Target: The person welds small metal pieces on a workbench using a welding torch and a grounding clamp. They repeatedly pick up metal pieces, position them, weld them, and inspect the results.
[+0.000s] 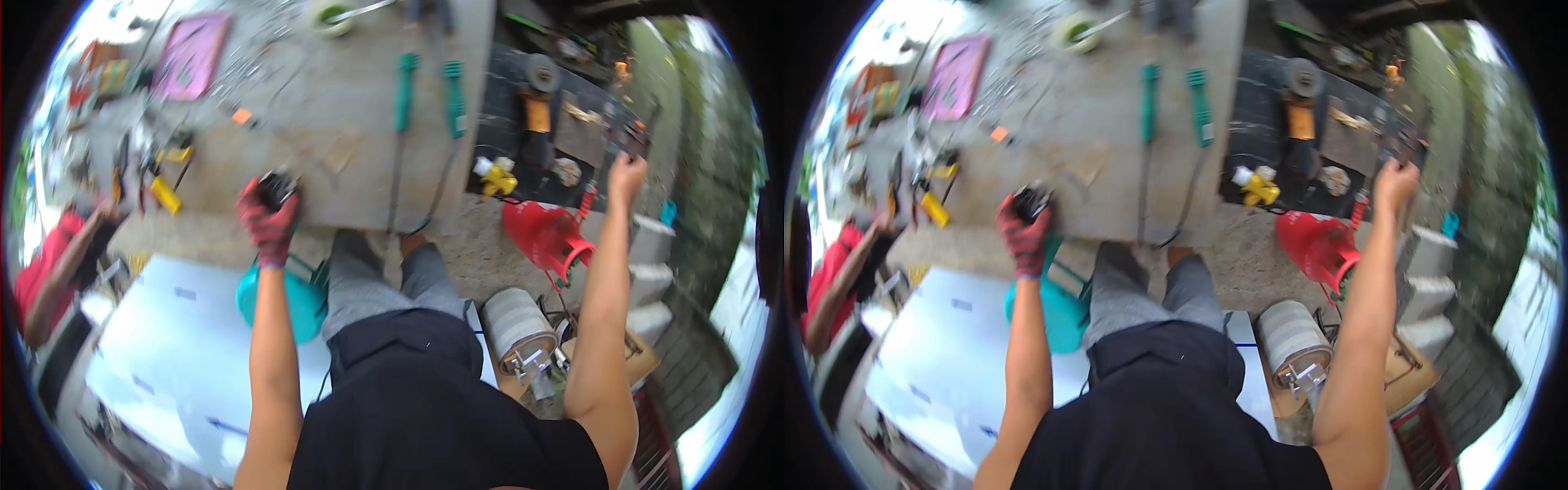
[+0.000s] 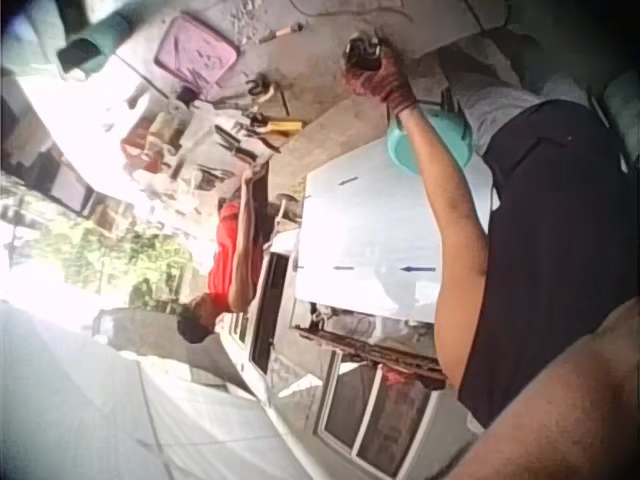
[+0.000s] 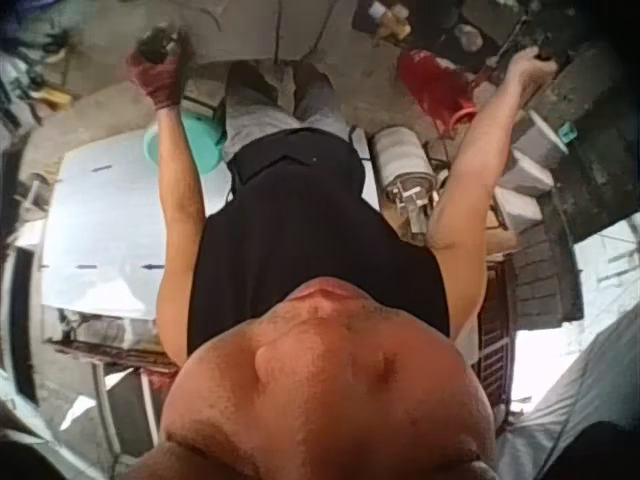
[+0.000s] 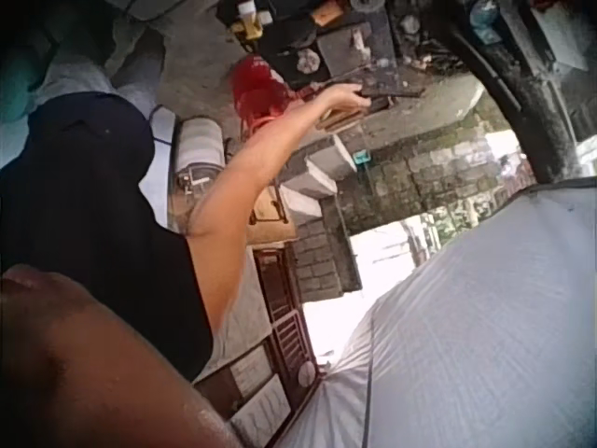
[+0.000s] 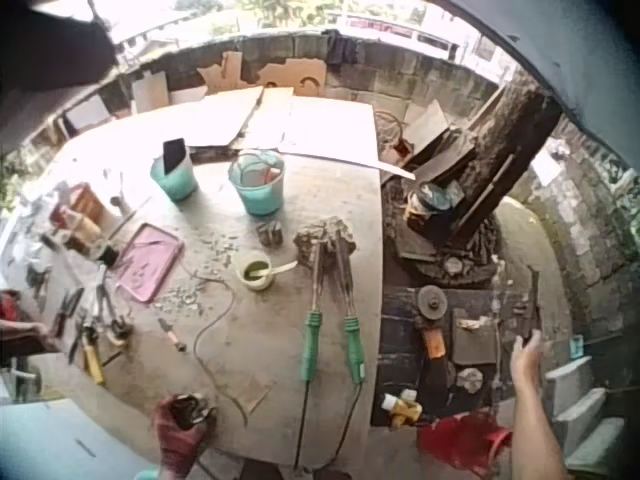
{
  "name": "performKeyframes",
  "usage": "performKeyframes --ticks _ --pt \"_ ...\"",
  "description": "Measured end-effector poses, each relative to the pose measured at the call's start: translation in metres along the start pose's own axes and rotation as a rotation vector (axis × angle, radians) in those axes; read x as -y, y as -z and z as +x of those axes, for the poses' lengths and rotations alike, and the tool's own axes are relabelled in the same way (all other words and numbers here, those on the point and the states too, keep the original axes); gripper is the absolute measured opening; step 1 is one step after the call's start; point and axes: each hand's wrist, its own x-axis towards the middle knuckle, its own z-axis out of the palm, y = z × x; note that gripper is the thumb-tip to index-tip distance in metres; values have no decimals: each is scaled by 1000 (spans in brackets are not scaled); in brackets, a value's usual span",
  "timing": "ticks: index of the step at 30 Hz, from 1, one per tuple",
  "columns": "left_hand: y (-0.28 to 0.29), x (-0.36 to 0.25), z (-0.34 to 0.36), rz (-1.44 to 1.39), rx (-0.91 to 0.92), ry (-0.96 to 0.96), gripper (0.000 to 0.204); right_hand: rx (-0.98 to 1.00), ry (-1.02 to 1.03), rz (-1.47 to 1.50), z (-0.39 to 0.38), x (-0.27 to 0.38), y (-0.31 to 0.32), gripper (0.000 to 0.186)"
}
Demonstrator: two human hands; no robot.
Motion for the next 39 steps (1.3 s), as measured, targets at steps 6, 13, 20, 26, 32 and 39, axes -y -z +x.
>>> performKeyframes --ticks 6,13,20,26,32,39 --pt "4 -15 2 360 -47 -192 69 156 183 361 -81 107 99 37" --pt "-4 -6 -1 321 -38 -167 74 651 565 507 -251 287 191 50" --pt "-7 -8 -2 309 -74 -180 74 888 749 649 -313 349 170 58" --pt "-3 -13 0 364 -55 -158 70 910 804 552 -322 365 158 56" --pt "-4 -11 -1 357 -63 -177 69 936 792 458 -322 375 162 53" --pt "-4 -11 -1 371 -75 -178 68 935 794 420 -328 381 159 53"
